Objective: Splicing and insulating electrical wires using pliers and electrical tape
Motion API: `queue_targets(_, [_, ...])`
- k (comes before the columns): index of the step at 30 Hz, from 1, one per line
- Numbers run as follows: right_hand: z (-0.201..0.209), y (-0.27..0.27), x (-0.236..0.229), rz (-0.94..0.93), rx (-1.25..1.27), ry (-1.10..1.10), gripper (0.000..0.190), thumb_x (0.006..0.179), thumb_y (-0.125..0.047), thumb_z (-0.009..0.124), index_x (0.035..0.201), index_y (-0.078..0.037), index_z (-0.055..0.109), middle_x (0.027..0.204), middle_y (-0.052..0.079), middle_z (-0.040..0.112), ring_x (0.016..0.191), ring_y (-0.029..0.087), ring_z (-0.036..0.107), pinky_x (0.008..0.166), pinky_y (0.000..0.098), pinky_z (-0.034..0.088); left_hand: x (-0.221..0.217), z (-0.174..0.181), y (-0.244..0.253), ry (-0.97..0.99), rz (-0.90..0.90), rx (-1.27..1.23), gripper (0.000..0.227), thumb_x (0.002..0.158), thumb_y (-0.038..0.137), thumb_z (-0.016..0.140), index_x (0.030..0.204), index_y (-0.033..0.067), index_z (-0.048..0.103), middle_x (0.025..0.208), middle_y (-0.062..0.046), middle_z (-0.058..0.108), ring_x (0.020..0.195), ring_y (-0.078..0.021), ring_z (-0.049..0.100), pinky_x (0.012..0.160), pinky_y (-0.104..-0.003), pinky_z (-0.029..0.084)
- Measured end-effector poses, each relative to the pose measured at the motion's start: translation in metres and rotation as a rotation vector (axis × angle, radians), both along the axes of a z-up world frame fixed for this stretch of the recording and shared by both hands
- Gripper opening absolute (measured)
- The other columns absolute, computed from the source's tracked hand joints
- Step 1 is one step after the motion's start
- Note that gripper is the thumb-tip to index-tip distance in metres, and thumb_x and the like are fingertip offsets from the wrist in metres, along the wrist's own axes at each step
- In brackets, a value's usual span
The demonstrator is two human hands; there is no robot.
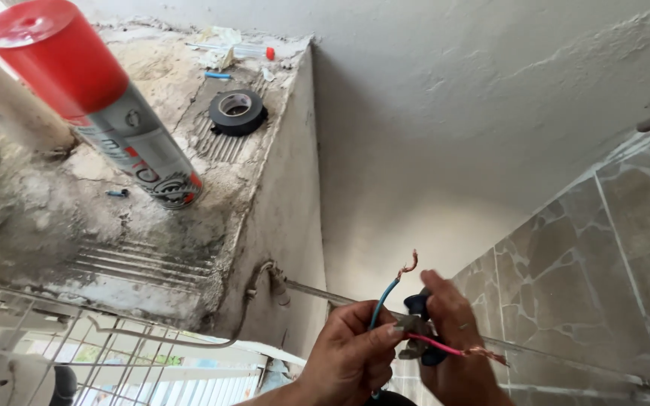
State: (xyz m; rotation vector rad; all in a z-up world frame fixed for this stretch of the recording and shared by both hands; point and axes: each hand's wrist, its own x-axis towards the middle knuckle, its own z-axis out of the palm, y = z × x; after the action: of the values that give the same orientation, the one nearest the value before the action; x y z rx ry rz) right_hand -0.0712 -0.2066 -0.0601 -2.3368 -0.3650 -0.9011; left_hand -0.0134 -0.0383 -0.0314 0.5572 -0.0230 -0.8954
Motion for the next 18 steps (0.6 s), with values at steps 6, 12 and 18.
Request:
queue_targets(6, [0.022,-0.006,0.002,0.023,-0.199,-0.031,0.070,0.095,-0.006,0.052,0.155,-0.016,0.018,0.154,0.016,0.036,0.146,0.041,0.036,0.122,0.0624,0.025,0.003,0.000,0.004,-0.006,0.027,0.020,0.016,0.087,0.002,0.072,0.084,-0.0006,0.057,0.052,-0.007,0.048,0.033,-0.0085,0.025,0.029,-0.024,0.018])
queue_targets(12, [-0.006,-0.022,-0.004,0.049,-0.243,-0.002,0.059,0.086,-0.014,0.061,0.141,-0.015,0.039,0.127,0.018,0.049,0.113,0.034,0.054,0.096,0.0475,0.048,0.004,0.000,0.009,-0.083,0.039,0.018,0.017,0.084,0.005,0.073,0.088,-0.0049,0.060,0.076,-0.029,0.068,0.037,-0.0113,0.039,0.033,-0.023,0.023])
queue_targets(18, [-0.004,-0.003,-0.013,0.078,0.195,0.346,0.049,0.079,-0.023,0.071,0.124,-0.009,0.059,0.115,0.010,0.064,0.097,0.020,0.071,0.081,0.0316,0.062,0.006,-0.005,0.018,-0.352,-0.006,0.221,0.021,0.087,0.018,0.075,0.084,0.0019,0.061,0.056,-0.002,0.049,0.045,-0.0080,0.037,0.042,-0.024,0.025])
